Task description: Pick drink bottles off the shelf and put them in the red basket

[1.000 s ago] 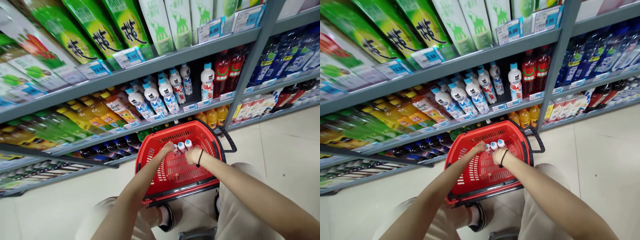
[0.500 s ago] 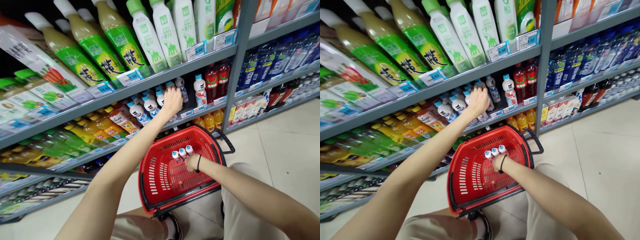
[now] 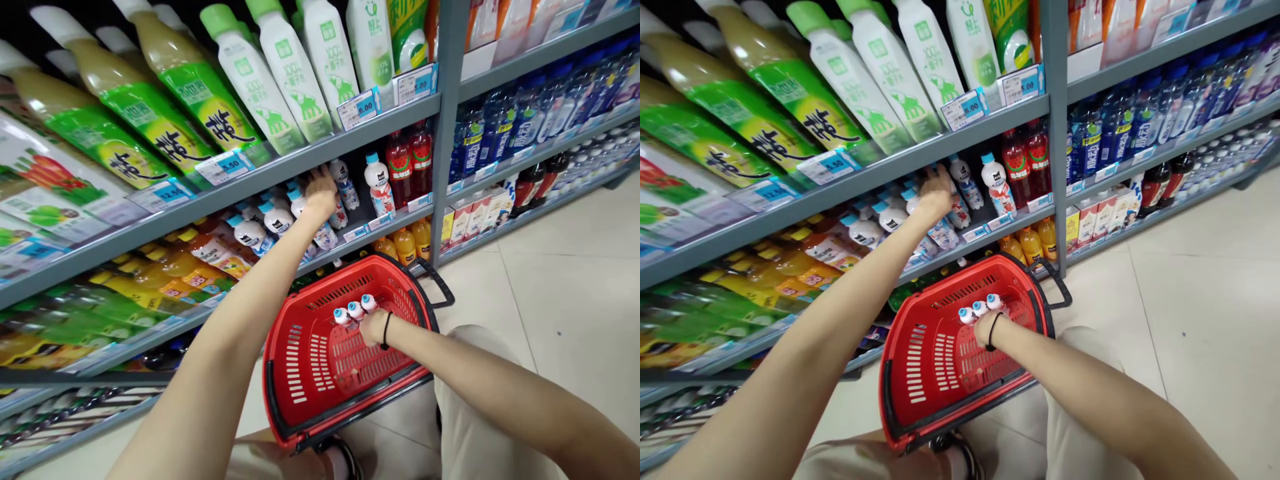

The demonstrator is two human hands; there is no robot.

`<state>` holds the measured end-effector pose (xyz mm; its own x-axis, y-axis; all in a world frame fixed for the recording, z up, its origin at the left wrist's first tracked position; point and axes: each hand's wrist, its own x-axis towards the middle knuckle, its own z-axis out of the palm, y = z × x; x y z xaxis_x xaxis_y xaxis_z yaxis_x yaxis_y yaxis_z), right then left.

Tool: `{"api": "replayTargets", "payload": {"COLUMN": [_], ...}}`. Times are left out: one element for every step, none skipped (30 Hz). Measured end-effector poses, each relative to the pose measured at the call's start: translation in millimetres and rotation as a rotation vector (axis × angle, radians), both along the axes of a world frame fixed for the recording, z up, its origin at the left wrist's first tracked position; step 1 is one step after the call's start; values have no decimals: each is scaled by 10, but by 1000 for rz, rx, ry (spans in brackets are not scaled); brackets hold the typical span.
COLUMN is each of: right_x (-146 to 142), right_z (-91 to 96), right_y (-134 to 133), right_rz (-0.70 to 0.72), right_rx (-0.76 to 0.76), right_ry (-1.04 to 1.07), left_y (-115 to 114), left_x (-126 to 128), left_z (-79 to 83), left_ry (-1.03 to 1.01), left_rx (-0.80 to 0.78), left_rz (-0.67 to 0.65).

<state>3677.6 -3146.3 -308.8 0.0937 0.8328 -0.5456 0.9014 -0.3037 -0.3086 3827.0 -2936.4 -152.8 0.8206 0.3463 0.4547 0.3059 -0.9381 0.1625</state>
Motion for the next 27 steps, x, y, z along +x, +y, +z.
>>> {"api": "replayTargets", "payload": {"right_x": [2,3,2,1,-1,-2,0,5,13,26,42,62,83,104,123,136,143,141,127,100,60,6,-61,-137,-221,-307,-391], "right_z": [19,39,62,85,109,133,156,177,197,214,228,239,246,251,253,255,258,263,271,283,297,310,321,326,325,317,303], "right_y": [-3,-7,-12,-17,-24,-32,-41,-52,-64,-78,-93,-108,-121,-132,-140,-145,-146,-145,-143,-141,-139,-139,-140,-142,-145,-149,-153], "right_rz": [5,9,13,13,11,7,1,-7,-18,-32,-47,-64,-82,-101,-120,-138,-150,-158,-158,-149,-142,-143,-152,-168,-193,-234,-292], "right_rx": [-19,-43,-60,-56,-41,-16,22,69,119,170,217,258,293,323,349,370,387,399,407,413,419,419,398,343,254,146,54], "right_ry": [0,-3,-6,-7,-6,-4,-3,-1,2,7,15,28,45,66,93,127,171,228,291,344,424,562,760,1007,1272,1513,1683], "left_y": [-27,-60,-96,-132,-168,-203,-240,-281,-329,-384,-448,-519,-593,-665,-732,-788,-833,-865,-885,-893,-892,-882,-864,-836,-799,-752,-697], "left_x": [-34,-66,-94,-120,-148,-183,-229,-294,-381,-493,-630,-791,-972,-1167,-1370,-1573,-1772,-1961,-2135,-2294,-2438,-2566,-2679,-2780,-2871,-2952,-3028], "left_z": [15,35,58,79,99,116,130,145,162,184,213,248,289,331,369,398,414,413,393,354,297,224,135,34,-77,-195,-316], "left_ry": [12,28,50,76,103,127,141,137,113,70,12,-58,-134,-206,-284,-349,-399,-451,-488,-511,-523,-523,-520,-521,-525,-535,-553], "left_rx": [18,40,62,83,100,112,120,127,132,131,125,112,87,46,-16,-105,-220,-340,-454,-562,-659,-747,-827,-895,-953,-1000,-1043], "left_rz": [25,42,30,7,-23,-56,-88,-122,-164,-213,-265,-317,-357,-381,-390,-394,-404,-419,-432,-434,-424,-401,-370,-345,-327,-312,-293]}}
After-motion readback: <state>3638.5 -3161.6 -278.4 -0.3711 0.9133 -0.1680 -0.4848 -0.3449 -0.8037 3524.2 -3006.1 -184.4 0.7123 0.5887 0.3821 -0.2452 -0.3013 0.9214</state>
